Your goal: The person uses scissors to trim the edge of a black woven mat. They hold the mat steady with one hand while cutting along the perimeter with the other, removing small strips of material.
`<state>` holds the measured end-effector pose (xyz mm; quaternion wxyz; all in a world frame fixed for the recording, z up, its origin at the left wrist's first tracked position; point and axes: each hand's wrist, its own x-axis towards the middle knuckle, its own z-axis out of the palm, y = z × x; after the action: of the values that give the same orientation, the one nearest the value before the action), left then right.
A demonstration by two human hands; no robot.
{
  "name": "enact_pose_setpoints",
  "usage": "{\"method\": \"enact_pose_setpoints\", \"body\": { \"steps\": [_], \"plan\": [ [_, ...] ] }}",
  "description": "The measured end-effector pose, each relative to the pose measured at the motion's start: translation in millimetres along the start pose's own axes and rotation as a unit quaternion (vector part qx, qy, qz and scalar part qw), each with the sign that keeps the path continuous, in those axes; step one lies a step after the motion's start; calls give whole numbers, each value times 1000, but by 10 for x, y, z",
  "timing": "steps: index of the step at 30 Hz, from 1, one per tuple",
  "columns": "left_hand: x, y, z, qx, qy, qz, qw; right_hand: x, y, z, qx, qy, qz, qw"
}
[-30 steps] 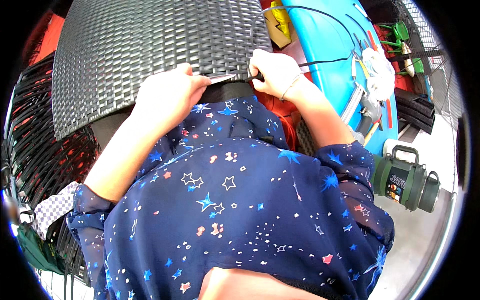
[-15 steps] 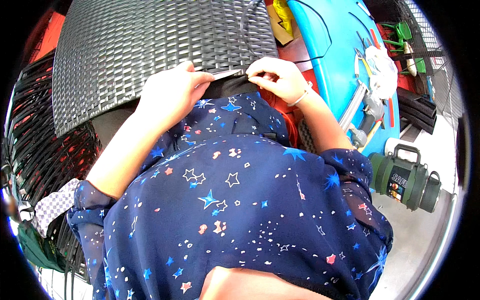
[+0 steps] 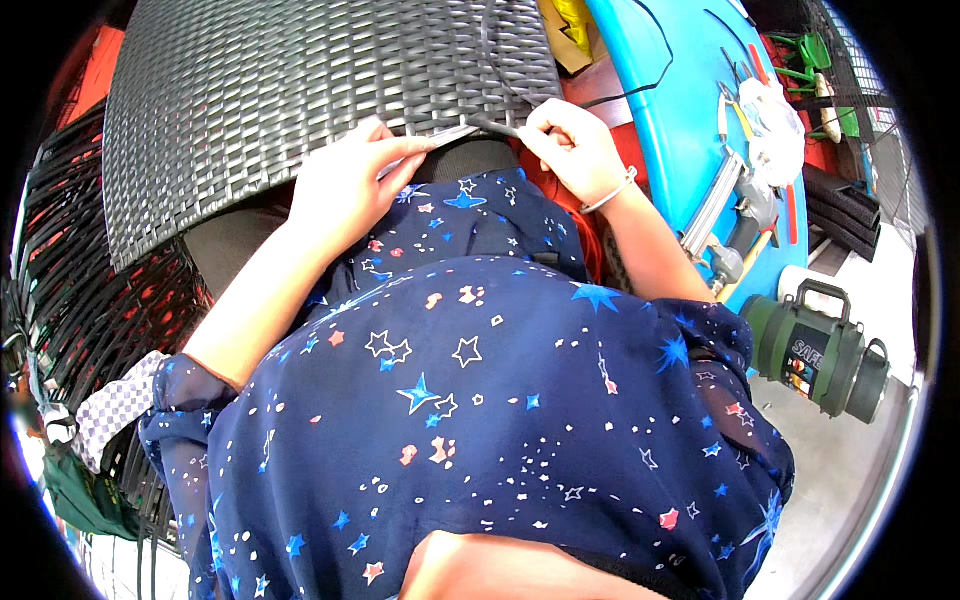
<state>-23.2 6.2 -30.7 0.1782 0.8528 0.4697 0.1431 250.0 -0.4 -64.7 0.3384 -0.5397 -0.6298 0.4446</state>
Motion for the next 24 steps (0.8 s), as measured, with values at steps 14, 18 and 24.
{"method": "enact_pose_setpoints", "body": {
  "steps": [14, 18, 24],
  "plan": [
    [-136, -65, 150, -95, 45, -5, 994, -39, 12, 80, -140, 117, -40, 982],
    [-139, -61, 165, -96, 49, -7, 994, -121, 10, 252, -5, 155, -15, 988],
    [-126, -68, 191, -99, 58, 1, 993, -175, 63, 261, 64, 156, -39, 985]
  ]
}}
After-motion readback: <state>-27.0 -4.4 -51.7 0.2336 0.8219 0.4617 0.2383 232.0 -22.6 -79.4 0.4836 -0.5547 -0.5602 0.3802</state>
